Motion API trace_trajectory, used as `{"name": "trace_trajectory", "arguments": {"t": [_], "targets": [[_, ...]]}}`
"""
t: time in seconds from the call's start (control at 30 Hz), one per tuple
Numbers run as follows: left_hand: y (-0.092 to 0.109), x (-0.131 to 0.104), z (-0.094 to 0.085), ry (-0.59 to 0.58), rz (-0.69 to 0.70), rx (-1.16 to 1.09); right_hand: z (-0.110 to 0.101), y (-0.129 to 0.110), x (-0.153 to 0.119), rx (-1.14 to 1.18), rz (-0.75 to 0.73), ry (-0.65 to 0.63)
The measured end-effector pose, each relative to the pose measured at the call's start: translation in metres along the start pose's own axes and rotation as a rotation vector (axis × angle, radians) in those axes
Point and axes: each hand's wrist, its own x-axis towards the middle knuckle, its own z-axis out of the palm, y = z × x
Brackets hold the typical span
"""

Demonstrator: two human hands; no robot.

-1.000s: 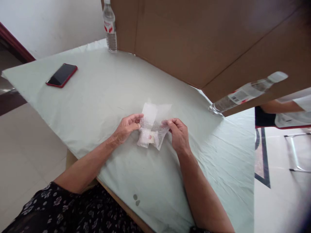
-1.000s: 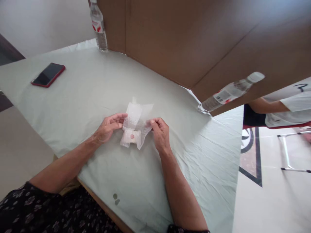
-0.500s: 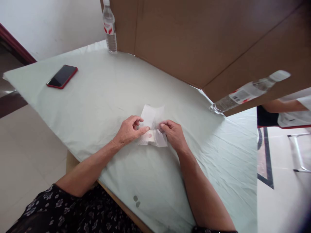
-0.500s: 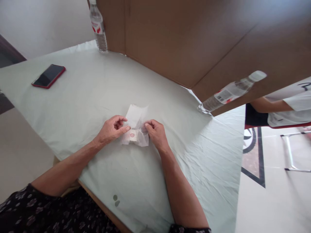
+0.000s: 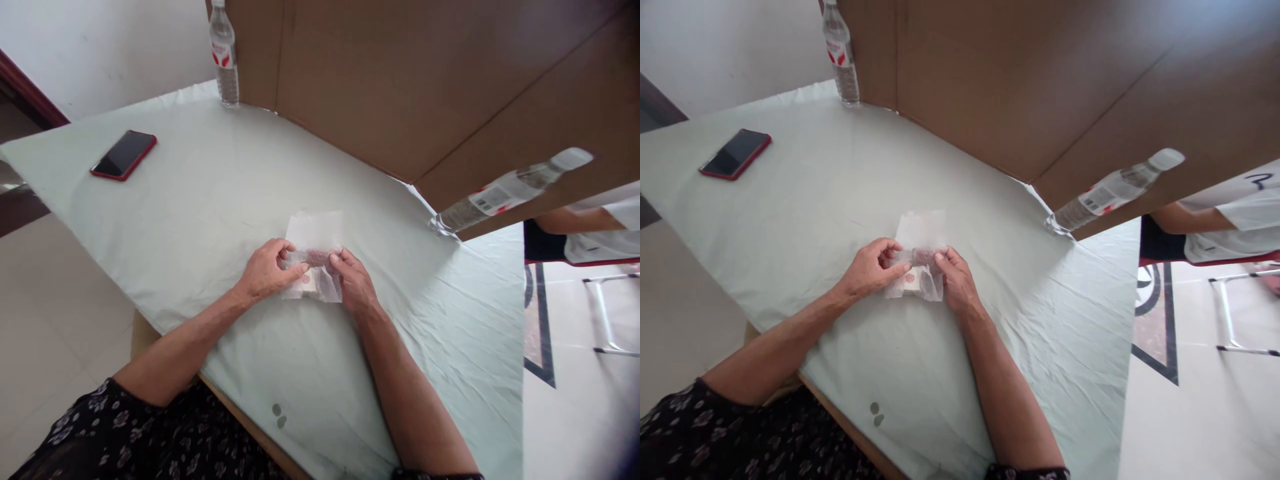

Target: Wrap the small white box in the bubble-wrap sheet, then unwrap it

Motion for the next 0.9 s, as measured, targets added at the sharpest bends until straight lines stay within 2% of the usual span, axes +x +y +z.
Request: {"name": "trace_trajectory", "arguments": {"t": [0.4,0.57,0.7,0.9], "targets": [[0.0,0.007,0.004,0.127,-0.035,0.018,0.009,0.0,-0.007,0.067,0.024,-0.109],[-0.002,0.009,0.002,0.124,-0.002,0.013,0.01,0.0,-0.008,0.04,0.018,-0.112],[-0.001,0.012,-0.002,0.169,-0.004,-0.012,0.004,0.001,-0.005,-0.052,-0.013,0.013],[-0.007,0.018,-0.018,0.248,-0.059,-0.083,-0.009,0.007,0.004,-0.064,-0.16,0.253]]}}
